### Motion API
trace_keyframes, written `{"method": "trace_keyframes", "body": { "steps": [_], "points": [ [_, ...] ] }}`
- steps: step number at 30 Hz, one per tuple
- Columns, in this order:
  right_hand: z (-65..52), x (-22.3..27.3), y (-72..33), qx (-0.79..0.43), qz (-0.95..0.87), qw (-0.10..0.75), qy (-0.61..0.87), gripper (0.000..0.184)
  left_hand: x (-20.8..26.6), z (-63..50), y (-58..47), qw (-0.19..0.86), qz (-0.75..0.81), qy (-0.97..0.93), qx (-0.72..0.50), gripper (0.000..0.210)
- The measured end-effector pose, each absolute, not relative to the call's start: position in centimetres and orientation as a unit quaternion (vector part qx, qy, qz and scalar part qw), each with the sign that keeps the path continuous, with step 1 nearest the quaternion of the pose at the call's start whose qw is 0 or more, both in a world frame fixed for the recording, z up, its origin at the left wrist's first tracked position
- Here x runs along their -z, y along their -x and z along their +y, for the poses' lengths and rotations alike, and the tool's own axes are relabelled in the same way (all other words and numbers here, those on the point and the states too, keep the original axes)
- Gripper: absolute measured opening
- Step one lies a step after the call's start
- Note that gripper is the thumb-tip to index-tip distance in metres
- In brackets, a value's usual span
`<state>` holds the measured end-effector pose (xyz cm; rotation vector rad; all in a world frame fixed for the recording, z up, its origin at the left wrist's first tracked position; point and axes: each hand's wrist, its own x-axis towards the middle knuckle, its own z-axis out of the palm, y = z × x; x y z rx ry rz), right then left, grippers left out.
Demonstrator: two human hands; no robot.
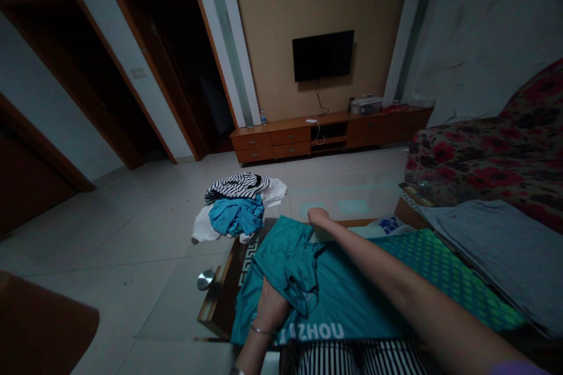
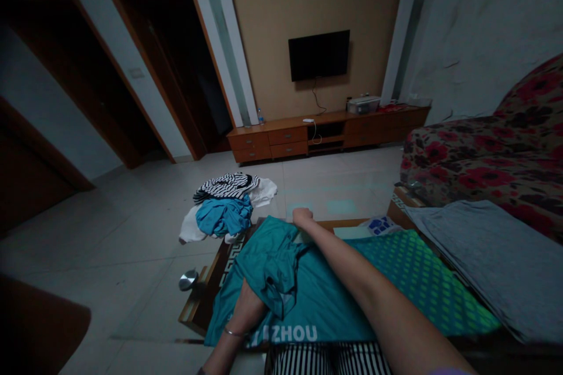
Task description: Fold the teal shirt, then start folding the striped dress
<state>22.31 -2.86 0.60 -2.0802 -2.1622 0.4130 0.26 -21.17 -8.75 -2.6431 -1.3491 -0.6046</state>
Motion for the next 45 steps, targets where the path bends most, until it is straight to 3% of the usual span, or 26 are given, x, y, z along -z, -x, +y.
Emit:
{"method": "trace_keyframes", "body": {
  "steps": [3,13,19,24,27,33,38,41,45],
  "points": [
    [-3.1,-0.5,-20.6,-0.14,-0.755,0.031,0.64,0.029,8.8,-21.2,-0.2,0.056,-0.444,0.871,0.202,0.056],
    [-4.5,2.7,-15.7,-0.159,-0.887,0.079,0.427,0.03,8.1,-21.3,-0.7,0.051,-0.445,0.873,0.194,0.054],
    [-7.8,0.4,-18.0,-0.185,-0.909,0.102,0.359,0.026,7.5,-21.4,-1.0,0.034,-0.463,0.867,0.184,0.051],
    [-14.6,-0.4,-19.8,-0.154,-0.96,0.093,0.214,0.049,7.5,-21.3,-0.8,-0.004,-0.455,0.869,0.193,0.051],
    [-16.6,0.0,-19.5,-0.108,-0.963,0.07,0.236,0.034,7.5,-21.3,-0.6,-0.027,-0.434,0.88,0.188,0.046],
    [-17.3,-2.9,-19.4,-0.275,-0.918,0.132,0.253,0.03,7.2,-21.6,-0.8,-0.075,-0.476,0.854,0.195,0.043],
    [-17.9,-6.0,-21.9,-0.421,-0.874,0.117,0.212,0.026,7.0,-21.8,-0.9,-0.079,-0.478,0.847,0.219,0.045],
    [-18.4,-4.9,-23.2,-0.33,-0.897,0.127,0.266,0.024,7.5,-21.8,-0.7,-0.054,-0.462,0.857,0.221,0.046],
    [-19.7,-1.1,-23.0,-0.157,-0.921,0.109,0.34,0.052,8.4,-21.7,-0.3,-0.031,-0.442,0.874,0.199,0.045]
  ]
}}
